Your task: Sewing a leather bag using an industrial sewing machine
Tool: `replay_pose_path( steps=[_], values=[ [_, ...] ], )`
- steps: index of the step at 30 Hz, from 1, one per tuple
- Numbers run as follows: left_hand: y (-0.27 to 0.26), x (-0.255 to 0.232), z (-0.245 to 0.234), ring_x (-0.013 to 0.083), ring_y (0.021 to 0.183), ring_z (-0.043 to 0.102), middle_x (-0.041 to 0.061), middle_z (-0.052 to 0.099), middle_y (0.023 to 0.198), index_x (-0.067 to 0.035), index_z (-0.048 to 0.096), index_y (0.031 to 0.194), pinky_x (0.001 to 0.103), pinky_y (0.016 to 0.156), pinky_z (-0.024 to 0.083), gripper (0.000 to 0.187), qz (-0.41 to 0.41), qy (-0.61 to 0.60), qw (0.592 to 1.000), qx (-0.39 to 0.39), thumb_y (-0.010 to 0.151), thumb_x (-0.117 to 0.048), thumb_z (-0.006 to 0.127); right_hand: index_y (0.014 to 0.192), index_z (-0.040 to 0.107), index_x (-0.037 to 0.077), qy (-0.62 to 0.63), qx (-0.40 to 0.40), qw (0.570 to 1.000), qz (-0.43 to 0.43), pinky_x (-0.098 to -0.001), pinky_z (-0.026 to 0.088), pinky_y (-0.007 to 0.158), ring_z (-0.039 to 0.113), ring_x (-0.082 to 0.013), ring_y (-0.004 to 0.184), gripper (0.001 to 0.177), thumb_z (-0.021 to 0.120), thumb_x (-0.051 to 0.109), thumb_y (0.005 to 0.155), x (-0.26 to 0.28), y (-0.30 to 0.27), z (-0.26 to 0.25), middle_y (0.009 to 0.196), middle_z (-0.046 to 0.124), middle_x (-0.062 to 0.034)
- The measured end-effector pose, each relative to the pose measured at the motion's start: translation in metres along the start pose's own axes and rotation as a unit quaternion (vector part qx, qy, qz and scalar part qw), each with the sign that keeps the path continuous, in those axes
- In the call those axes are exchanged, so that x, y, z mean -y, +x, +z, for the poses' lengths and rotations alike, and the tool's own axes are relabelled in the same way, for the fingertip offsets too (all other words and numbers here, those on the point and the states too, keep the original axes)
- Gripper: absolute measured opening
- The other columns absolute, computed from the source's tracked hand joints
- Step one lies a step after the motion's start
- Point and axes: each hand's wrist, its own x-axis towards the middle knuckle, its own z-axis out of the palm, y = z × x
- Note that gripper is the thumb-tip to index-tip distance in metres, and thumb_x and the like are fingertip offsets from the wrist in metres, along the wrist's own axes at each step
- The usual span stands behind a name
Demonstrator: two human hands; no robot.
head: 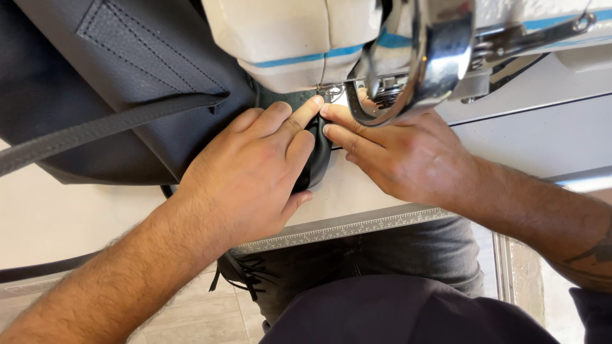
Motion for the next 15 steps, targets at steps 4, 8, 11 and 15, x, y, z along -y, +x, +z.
replay_pose_path(
  steps=[4,8,11,15],
  values=[
    [0.0024,-0.0015,0.0008,0.0274,0.124,0.053,0.014,0.051,0.158,-0.009,0.062,0.116,0.037,0.094,0.045,0.071,-0.002,-0.009,1.0,-0.008,0.077,-0.069,0.065,0.133,0.07,0.004,0.005,-0.002,1.0,-0.004,-0.031,0.054,0.061,0.073,-0.0155,0.084,0.039,0.082,0.009,0.096,-0.0008,-0.0038,0.0018,0.141,0.07,-0.0057],
    [0.0032,-0.003,0.0029,0.0281,0.125,0.053,0.012,0.054,0.155,-0.007,0.062,0.119,0.038,0.098,0.044,0.075,-0.01,-0.021,1.0,-0.005,0.076,-0.068,0.065,0.136,0.067,0.007,-0.021,0.032,0.999,0.001,-0.0297,0.055,0.06,0.073,-0.0123,0.087,0.053,0.088,0.014,0.088,-0.0016,-0.0065,0.0027,0.144,0.069,-0.001],
    [0.002,-0.0036,0.0076,0.0288,0.127,0.052,0.012,0.054,0.155,-0.007,0.061,0.12,0.038,0.099,0.044,0.076,-0.01,-0.022,1.0,0.002,0.076,-0.068,0.065,0.136,0.068,0.007,-0.02,0.035,0.999,0.001,-0.0289,0.051,0.056,0.068,-0.0109,0.074,0.051,0.087,0.014,0.089,-0.0003,-0.0067,0.0043,0.145,0.068,-0.0009],
    [0.0042,-0.0028,0.0068,0.0285,0.125,0.053,0.012,0.053,0.157,-0.008,0.063,0.118,0.038,0.097,0.044,0.075,-0.012,-0.017,1.0,0.002,0.076,-0.069,0.064,0.135,0.066,0.005,-0.019,0.034,0.999,0.0,-0.0285,0.047,0.047,0.059,-0.0095,0.059,0.053,0.089,0.015,0.088,-0.0024,-0.0056,0.0054,0.142,0.071,-0.0003]
  ],
)
